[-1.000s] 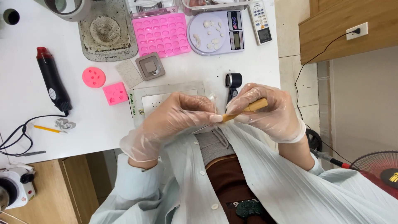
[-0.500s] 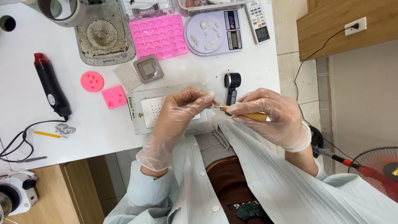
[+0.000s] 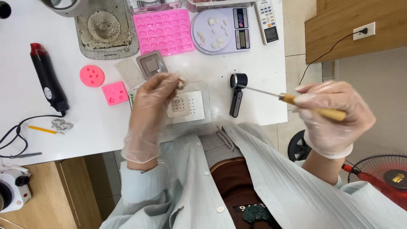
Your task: Refining wax components and applying liquid wax for decoration.
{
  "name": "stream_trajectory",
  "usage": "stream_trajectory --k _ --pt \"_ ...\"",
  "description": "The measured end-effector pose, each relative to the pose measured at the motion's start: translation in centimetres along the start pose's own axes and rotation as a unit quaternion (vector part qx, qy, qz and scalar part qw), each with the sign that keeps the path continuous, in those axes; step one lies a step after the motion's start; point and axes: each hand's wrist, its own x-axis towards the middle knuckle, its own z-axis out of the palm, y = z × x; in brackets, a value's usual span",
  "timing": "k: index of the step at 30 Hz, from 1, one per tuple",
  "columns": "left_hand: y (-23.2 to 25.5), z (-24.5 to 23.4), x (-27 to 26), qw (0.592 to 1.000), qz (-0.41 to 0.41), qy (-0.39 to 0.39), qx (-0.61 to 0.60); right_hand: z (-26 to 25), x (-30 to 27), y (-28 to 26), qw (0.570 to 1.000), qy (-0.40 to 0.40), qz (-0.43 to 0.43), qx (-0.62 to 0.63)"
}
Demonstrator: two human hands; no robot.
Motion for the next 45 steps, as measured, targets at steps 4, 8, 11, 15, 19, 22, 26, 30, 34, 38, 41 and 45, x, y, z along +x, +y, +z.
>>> stream_trajectory --k 4,8,11,15,19,22,26,30,34,38,41,45 --pt "2.8 -1.3 -2.7 0.999 0.040 -0.004 -0.034 1.6 2.1 3.1 0.994 -0.034 0.104 0.025" --pt "3.4 -1.4 -4.5 0.994 0.082 0.045 -0.063 7.4 2.8 10.0 0.939 -0.001 0.327 0.107" --pt "1.9 -2.8 -4.7 0.991 0.070 0.070 -0.085 11.1 1.5 15.4 0.912 -0.044 0.402 0.062" --pt "0.1 -3.6 -5.3 0.990 0.019 0.129 -0.050 15.2 -0.2 20.2 0.908 -0.149 0.390 -0.050" --pt "-1.5 -4.3 -5.4 0.993 0.013 0.112 -0.026 18.8 -0.1 21.7 0.898 -0.169 0.383 -0.132" --pt "-1.9 -4.3 -5.2 0.995 -0.017 0.099 0.012 20.3 -0.4 22.7 0.901 -0.175 0.342 -0.201" --pt "-2.7 -4.3 -4.6 0.997 -0.036 0.041 0.046 20.2 -0.5 23.5 0.899 -0.216 0.205 -0.321" --pt "-3.4 -4.3 -3.6 0.996 -0.066 -0.023 0.060 19.5 1.3 19.9 0.929 -0.194 0.228 -0.216" --pt "-3.8 -2.7 -2.3 0.993 -0.090 -0.051 0.062 17.0 3.2 11.7 0.842 -0.242 0.470 0.109" --pt "-4.5 -1.4 -0.7 0.988 -0.109 -0.085 0.072 16.1 3.9 6.7 0.796 -0.300 0.490 0.189" --pt "-4.6 -0.5 -0.4 0.988 -0.096 -0.098 0.077 15.9 3.5 6.0 0.789 -0.254 0.519 0.208" --pt "-4.8 0.3 -0.1 0.982 -0.069 -0.136 0.109 15.0 2.1 7.5 0.728 -0.190 0.544 0.372"
